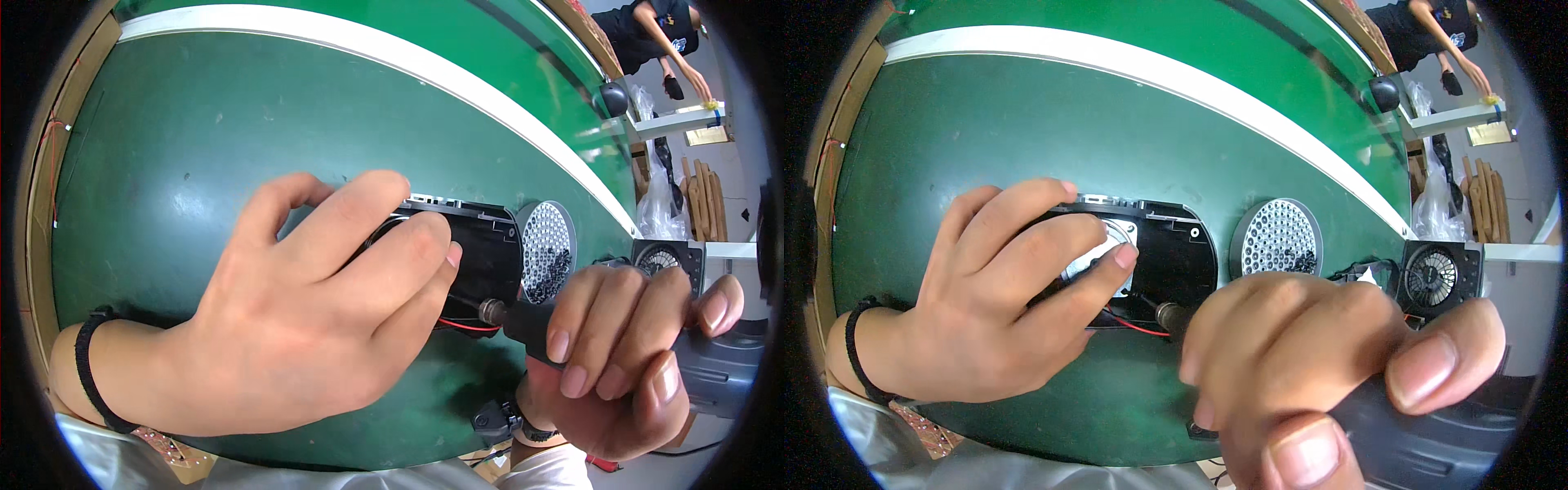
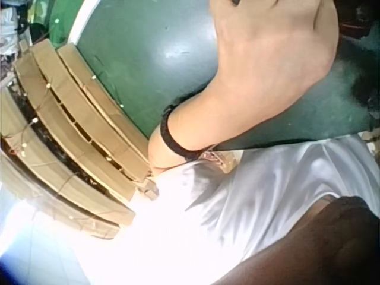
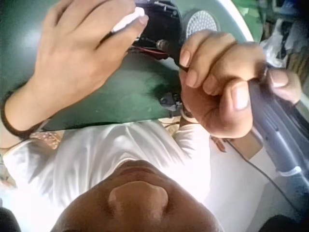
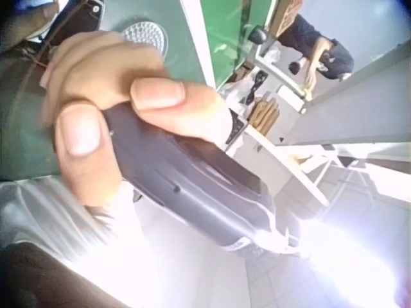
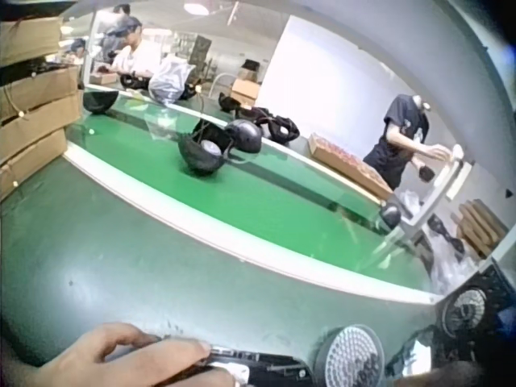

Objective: The recorder uses an electric screwdriver to assemble small speakers on a factory assembly line.

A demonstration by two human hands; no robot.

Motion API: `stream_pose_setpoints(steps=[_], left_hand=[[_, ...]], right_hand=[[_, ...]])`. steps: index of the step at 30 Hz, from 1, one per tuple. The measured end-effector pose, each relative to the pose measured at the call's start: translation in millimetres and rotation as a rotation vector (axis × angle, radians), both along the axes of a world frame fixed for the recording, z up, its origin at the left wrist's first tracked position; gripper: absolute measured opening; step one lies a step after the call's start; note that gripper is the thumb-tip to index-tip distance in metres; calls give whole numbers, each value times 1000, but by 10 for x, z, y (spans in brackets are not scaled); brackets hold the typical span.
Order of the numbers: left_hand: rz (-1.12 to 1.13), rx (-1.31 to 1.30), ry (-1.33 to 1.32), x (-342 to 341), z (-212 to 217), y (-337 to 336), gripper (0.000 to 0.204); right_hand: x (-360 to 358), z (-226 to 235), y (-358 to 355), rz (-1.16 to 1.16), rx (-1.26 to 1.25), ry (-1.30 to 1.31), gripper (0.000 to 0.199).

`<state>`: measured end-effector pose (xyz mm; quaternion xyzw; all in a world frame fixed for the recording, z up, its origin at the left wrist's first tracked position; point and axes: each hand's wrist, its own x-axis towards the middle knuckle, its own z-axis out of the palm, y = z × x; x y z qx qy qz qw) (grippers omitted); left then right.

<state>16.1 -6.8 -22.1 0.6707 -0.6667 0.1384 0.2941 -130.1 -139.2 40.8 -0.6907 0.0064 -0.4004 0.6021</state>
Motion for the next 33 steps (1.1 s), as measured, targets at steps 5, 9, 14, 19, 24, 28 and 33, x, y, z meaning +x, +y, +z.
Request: stream_pose_setpoints(steps=[5, 9, 14, 19, 24, 28, 33], left_hand=[[-10, 10, 23, 10, 8, 10, 46], [-3, -16, 6, 12, 17, -2, 46], [13, 12, 25, 17, -12, -4, 44], [10, 58, 72, -24, 112, 4, 42], [29, 42, 43, -39, 30, 17, 44], [21, 47, 61, -40, 42, 35, 45], [-5, 31, 40, -18, 60, 32, 48]], right_hand=[[-10, 140, -108, 173, -40, 189, 29], [-26, 147, -106, 157, -45, 176, 30], [65, -63, 18, 52, 34, -60, 33], [-3, 113, 51, -96, 26, -112, 33], [1, -1, 21, 27, 51, -38, 34], [32, -19, 48, 55, 29, 9, 35], [-5, 109, 56, -38, 37, -70, 33]])
